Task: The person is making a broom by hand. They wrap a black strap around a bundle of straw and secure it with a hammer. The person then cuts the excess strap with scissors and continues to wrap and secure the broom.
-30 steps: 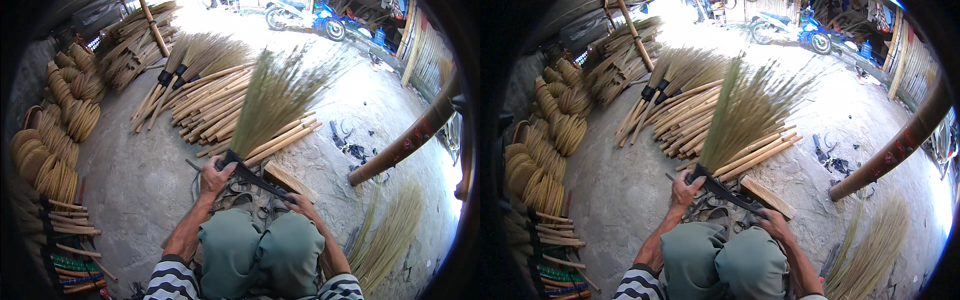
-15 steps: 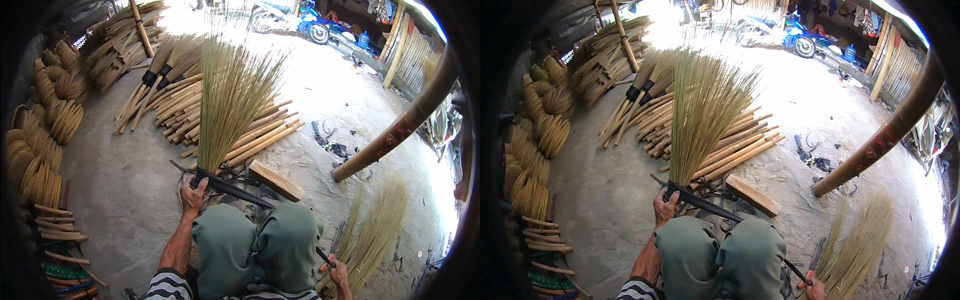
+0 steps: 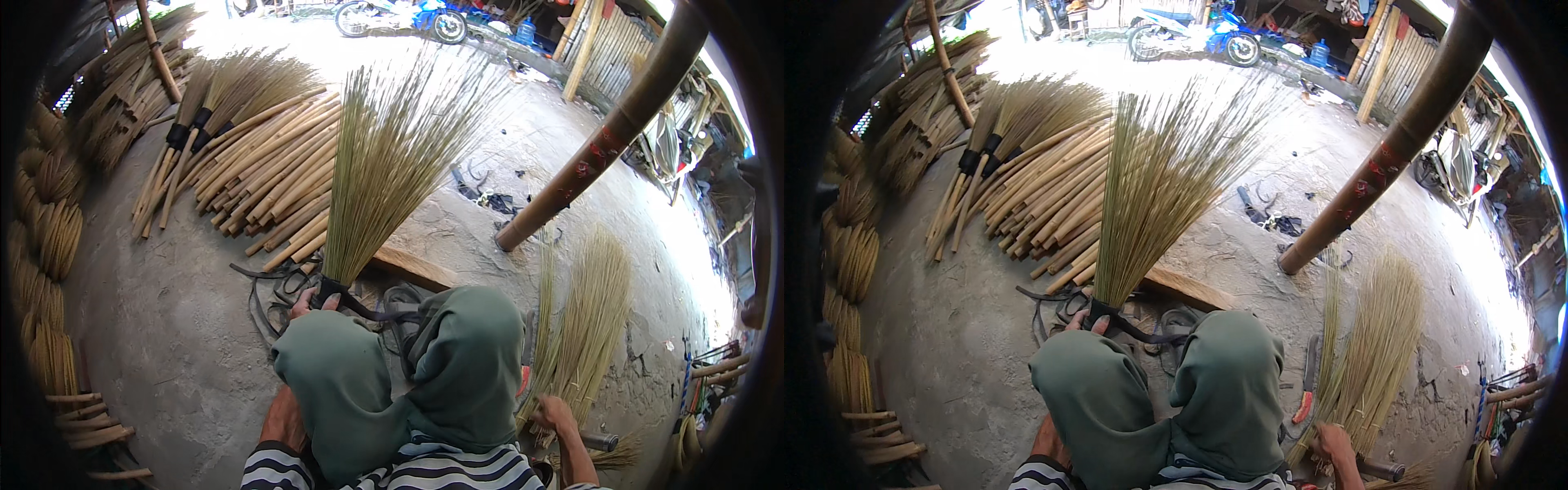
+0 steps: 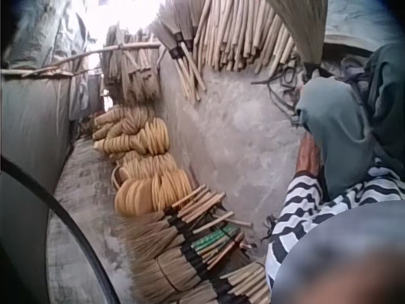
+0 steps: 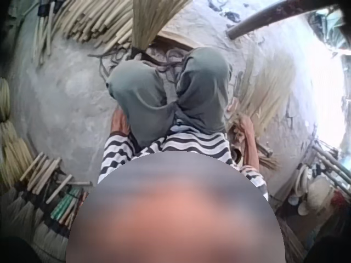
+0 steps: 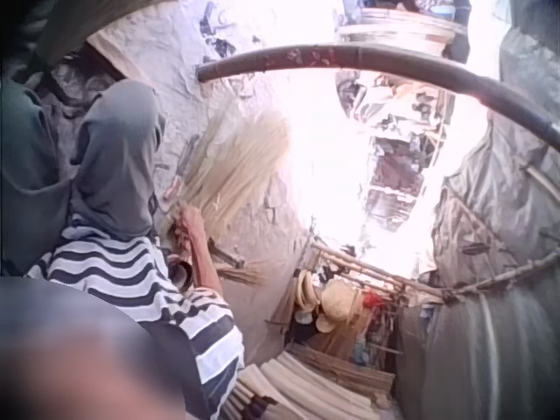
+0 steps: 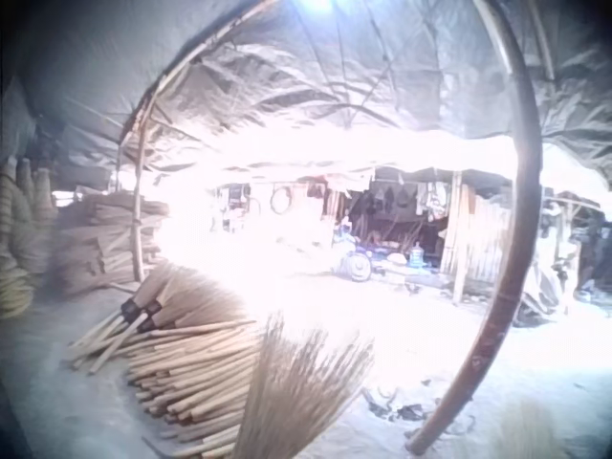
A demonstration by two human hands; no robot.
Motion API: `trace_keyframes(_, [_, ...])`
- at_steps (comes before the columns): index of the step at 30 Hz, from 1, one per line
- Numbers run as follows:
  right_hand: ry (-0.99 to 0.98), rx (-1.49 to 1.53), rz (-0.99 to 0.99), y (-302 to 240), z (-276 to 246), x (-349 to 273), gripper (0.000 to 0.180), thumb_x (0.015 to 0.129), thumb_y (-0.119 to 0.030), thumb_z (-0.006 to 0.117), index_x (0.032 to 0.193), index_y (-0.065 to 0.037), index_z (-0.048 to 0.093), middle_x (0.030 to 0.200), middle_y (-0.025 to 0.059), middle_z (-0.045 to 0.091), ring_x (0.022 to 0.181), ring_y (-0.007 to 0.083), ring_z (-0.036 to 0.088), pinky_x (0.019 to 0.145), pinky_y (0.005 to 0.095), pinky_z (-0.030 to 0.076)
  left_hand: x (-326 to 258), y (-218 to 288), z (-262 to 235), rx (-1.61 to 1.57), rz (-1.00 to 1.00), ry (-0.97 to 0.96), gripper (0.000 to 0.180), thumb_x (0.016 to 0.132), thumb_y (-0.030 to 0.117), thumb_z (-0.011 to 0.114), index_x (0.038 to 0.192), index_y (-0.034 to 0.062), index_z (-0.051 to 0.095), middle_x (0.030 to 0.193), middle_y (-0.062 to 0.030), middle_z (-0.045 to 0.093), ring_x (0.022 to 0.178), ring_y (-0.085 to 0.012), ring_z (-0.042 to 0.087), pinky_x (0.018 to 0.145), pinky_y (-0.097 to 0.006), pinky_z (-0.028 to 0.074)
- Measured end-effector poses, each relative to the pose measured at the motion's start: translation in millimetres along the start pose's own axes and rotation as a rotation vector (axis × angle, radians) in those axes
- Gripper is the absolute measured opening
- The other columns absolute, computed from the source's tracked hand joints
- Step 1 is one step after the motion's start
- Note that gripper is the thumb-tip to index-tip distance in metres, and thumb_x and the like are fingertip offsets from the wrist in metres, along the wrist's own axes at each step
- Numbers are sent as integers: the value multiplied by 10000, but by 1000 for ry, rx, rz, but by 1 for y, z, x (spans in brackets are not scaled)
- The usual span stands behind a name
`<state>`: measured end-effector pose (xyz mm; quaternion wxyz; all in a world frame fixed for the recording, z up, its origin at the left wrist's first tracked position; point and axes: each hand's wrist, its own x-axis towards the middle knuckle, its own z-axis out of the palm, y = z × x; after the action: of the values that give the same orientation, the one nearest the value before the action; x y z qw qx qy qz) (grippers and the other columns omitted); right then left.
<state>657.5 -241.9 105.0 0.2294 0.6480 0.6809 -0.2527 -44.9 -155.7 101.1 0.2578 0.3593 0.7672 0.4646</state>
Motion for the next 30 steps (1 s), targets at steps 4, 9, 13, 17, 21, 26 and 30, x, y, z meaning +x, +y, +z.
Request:
trace_keyframes(4, [328, 246, -312, -109, -81, 67, 426, 970, -349, 762, 1265, -49, 693, 1164, 324, 714, 1118, 516, 682, 954, 588, 549, 8, 3, 24, 39, 64, -15, 703, 824, 526, 924, 1320, 52, 770, 1091, -228, 820, 1027, -367, 800, 923, -456, 608])
trace_keyframes(9, [253, 540, -519, -229, -113, 154, 440, 1014, -283, 711, 1366, -22, 674, 1231, 282, 661, 1197, 509, 635, 1023, 527, 529, 18, 18, 62, 37, 70, -18, 608, 829, 519, 904, 1205, 50, 808, 1006, -268, 810, 966, -432, 794, 865, -481, 605])
trace_keyframes(13, [255, 434, -691, -316, -124, 214, 411, 1023, -226, 715, 1377, -21, 676, 1219, 266, 642, 1190, 484, 635, 1034, 516, 531, 38, 15, 85, 0, 3, -180, 649, 884, 561, 870, 1232, 19, 788, 985, -259, 818, 956, -417, 805, 863, -462, 613])
trace_keyframes(17, [305, 465, -759, -374, -121, 247, 402, 1023, -198, 729, 1378, -14, 678, 1233, 261, 647, 1174, 477, 647, 1030, 520, 541, 54, -8, 108, 151, -62, -222, 720, 893, 609, 863, 1292, 17, 767, 1024, -267, 817, 987, -416, 805, 875, -468, 609])
trace_keyframes(21, [291, 595, -768, -404, -103, 274, 452, 1014, -239, 744, 1386, 8, 673, 1247, 280, 660, 1188, 481, 652, 1051, 516, 541, 57, -29, 121, 216, 8, -163, 810, 881, 674, 863, 1289, -16, 746, 971, -268, 810, 947, -448, 800, 846, -498, 614])
trace_keyframes(26, [236, 747, -671, -450, -80, 304, 506, 988, -297, 772, 1360, 34, 682, 1272, 326, 682, 1208, 494, 658, 1047, 522, 542, 57, -38, 121, 145, 5, -201, 786, 979, 679, 756, 1311, -33, 718, 975, -293, 793, 951, -489, 779, 845, -522, 598])
trace_keyframes(30, [45, 1061, -528, -457, -84, 297, 338, 1052, -288, 757, 1192, 19, 732, 1049, 139, 742, 953, 258, 702, 872, 392, 575, 59, -40, 120, 175, 36, -171, 778, 1047, 697, 645, 1354, -16, 702, 1042, -311, 786, 997, -484, 776, 866, -519, 576])
